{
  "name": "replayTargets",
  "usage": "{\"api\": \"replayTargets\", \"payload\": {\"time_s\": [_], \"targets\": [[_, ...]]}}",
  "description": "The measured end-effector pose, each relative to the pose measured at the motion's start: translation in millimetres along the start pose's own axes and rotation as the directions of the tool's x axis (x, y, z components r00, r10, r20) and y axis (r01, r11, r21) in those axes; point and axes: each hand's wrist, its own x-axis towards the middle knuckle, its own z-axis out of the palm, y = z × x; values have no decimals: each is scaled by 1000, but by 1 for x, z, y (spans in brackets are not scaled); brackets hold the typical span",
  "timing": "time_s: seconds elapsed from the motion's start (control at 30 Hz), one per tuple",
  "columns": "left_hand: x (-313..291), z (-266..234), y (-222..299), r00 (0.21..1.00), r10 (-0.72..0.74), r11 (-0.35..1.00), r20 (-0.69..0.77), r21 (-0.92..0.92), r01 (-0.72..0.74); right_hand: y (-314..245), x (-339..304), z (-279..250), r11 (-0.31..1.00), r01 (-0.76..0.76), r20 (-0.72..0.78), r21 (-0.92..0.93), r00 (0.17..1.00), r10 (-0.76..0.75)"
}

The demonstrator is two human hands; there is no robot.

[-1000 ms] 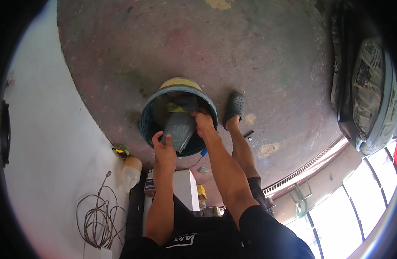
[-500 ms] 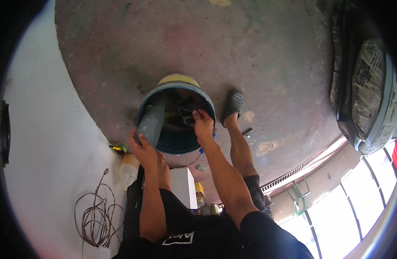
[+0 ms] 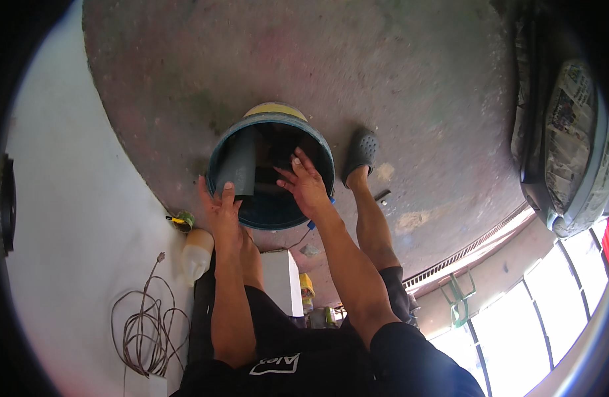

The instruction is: The person kneels and uses a spray gun to apply paint to a car bumper that is partially masked with newspaper and plastic. After finishing the spray, the person stands, walks around the bumper, and retrieves a cloth and sanding block from a bucket.

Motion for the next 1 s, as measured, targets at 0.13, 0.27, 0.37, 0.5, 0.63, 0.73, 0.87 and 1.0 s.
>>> {"api": "replayTargets", "payload": {"time_s": [0.13, 0.27, 0.37, 0.5, 0.63, 0.73, 0.87, 1.0], "targets": [[0, -3, -9, 959, 80, 929, 270, -369, 27, 15, 34, -33, 946, 26, -104, -323, 993, -62], [34, -14, -56, 956, -175, 974, 235, -103, 203, 70, 113, -80, 764, -174, -387, -621, 916, -106], [59, 9, -103, 882, -463, 882, -90, 55, 469, 103, 178, -124, 841, -257, -512, -477, 859, -27], [98, 33, -161, 676, -675, 731, -296, -142, 667, 135, 241, -142, 832, -280, -302, -479, 942, 143], [144, 29, -210, 683, -700, 706, -209, -341, 620, 155, 253, -130, 612, -347, -287, -710, 937, 198], [164, 41, -241, 695, -711, 670, -110, -409, 620, 150, 254, -133, 531, -361, -297, -767, 933, 205], [188, 48, -277, 728, -686, 663, -5, -417, 622, 157, 256, -151, 479, -359, -284, -801, 932, 224], [204, 39, -280, 755, -656, 677, 20, -426, 600, 166, 245, -144, 515, -365, -229, -775, 923, 308]]}}
